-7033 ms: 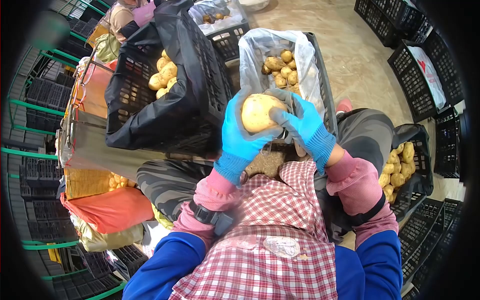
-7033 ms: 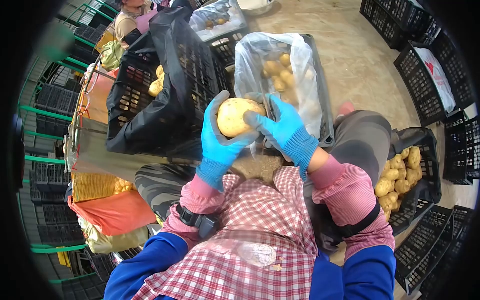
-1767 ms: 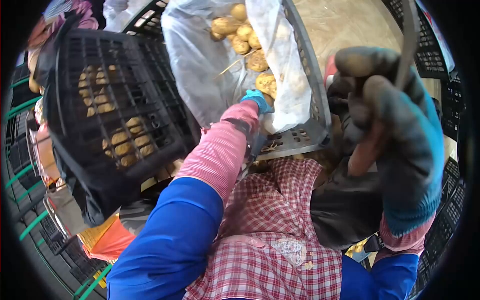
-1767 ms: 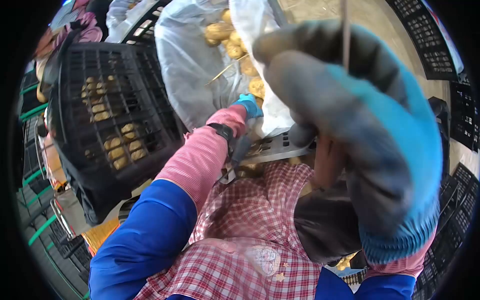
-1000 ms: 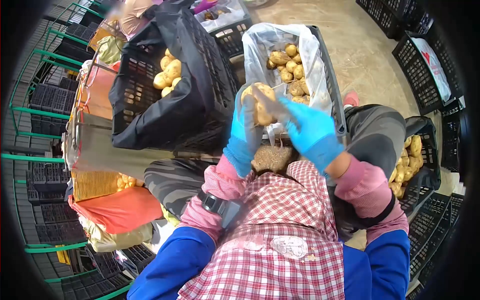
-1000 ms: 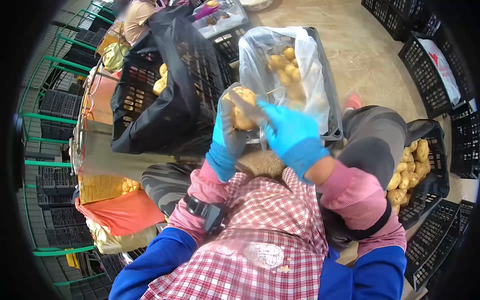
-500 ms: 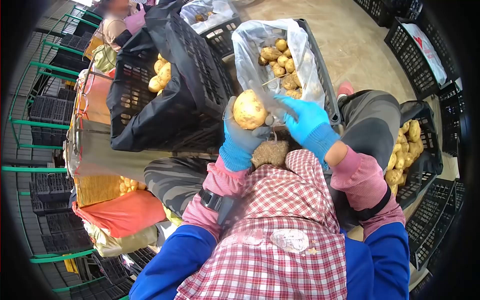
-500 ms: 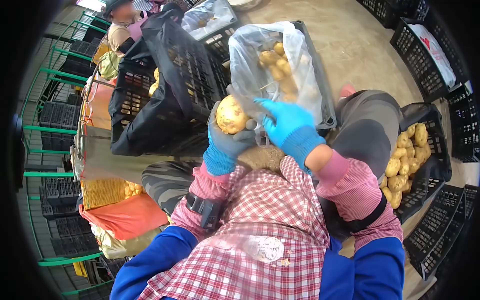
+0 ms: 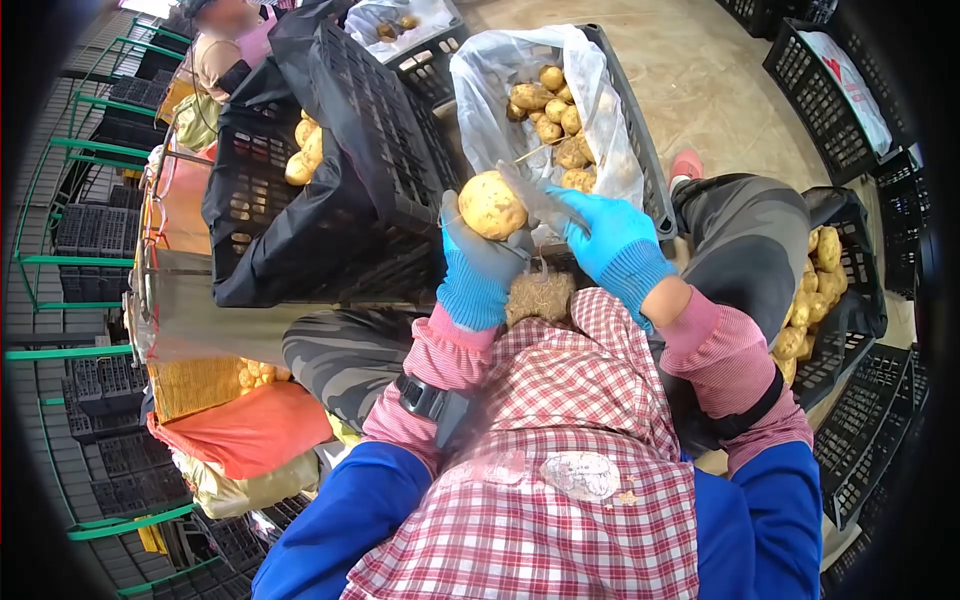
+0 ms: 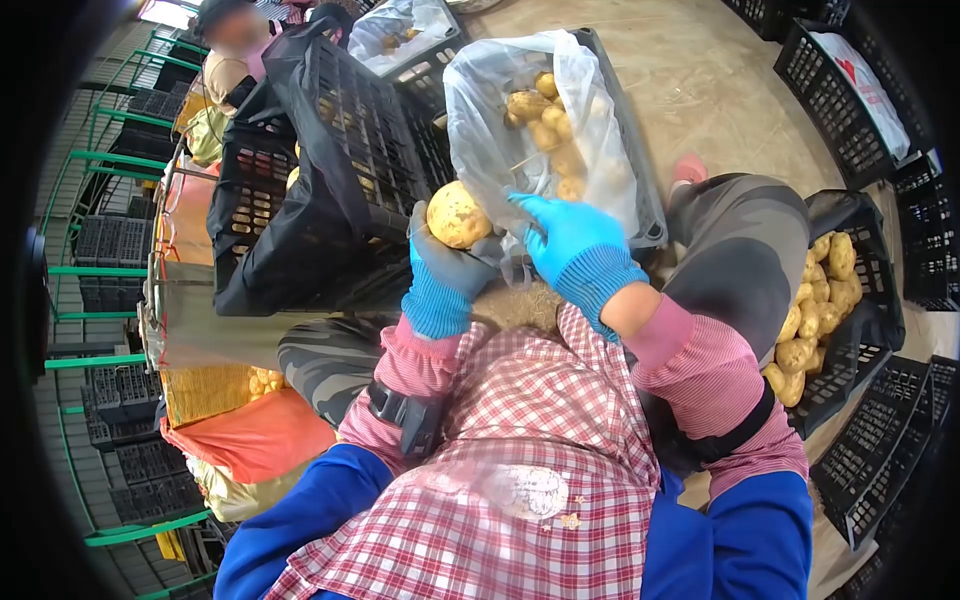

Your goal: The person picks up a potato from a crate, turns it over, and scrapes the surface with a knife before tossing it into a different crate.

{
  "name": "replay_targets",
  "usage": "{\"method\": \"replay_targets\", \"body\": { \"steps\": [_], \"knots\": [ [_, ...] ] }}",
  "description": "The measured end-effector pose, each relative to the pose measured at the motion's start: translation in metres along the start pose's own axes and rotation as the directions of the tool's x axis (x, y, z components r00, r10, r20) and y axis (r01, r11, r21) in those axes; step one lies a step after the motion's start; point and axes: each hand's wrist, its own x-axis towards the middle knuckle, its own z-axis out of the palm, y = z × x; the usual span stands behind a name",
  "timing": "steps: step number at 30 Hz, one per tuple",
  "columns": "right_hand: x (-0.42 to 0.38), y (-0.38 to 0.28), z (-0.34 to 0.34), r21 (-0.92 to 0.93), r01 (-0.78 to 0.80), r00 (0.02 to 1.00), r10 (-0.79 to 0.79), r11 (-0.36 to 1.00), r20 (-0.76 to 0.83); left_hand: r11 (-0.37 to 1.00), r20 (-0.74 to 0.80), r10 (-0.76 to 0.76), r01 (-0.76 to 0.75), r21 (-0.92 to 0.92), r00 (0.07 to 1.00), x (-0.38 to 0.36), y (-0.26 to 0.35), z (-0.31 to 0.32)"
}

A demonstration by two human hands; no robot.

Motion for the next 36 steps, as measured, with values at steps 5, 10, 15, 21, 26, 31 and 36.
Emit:
{"method": "replay_targets", "body": {
  "steps": [5,10,15,21,26,31,36],
  "knots": [
    [-0.008,0.003,0.028,-0.250,0.244,0.962,-0.267,0.937,-0.060,0.413,0.267,0.254,-0.354,0.839,0.930,-0.013,-0.010,-0.002],
    [0.009,0.013,0.025,-0.297,0.086,0.991,-0.113,0.951,-0.075,0.979,0.028,-0.058,0.062,-0.192,0.998,0.002,-0.005,-0.028],
    [0.020,0.022,0.027,0.146,0.085,0.963,-0.043,0.986,-0.267,0.967,-0.016,-0.126,0.119,-0.224,0.992,-0.007,-0.005,-0.010],
    [0.022,-0.008,0.015,0.934,-0.279,0.950,0.204,0.223,0.235,0.994,0.139,-0.106,0.110,-0.018,0.985,-0.028,-0.008,0.026],
    [0.026,-0.005,0.017,0.954,-0.256,0.938,0.277,0.153,0.208,0.977,0.072,-0.199,0.203,-0.068,0.977,-0.037,0.005,0.046],
    [0.019,-0.007,0.008,0.951,-0.234,0.952,0.249,0.202,0.181,0.967,0.069,-0.245,0.249,-0.057,0.967,-0.015,0.001,-0.002],
    [0.016,-0.001,-0.010,0.857,-0.209,0.973,0.013,0.470,0.230,0.966,0.222,-0.255,0.259,0.015,0.941,-0.030,0.004,0.026]
  ]
}}
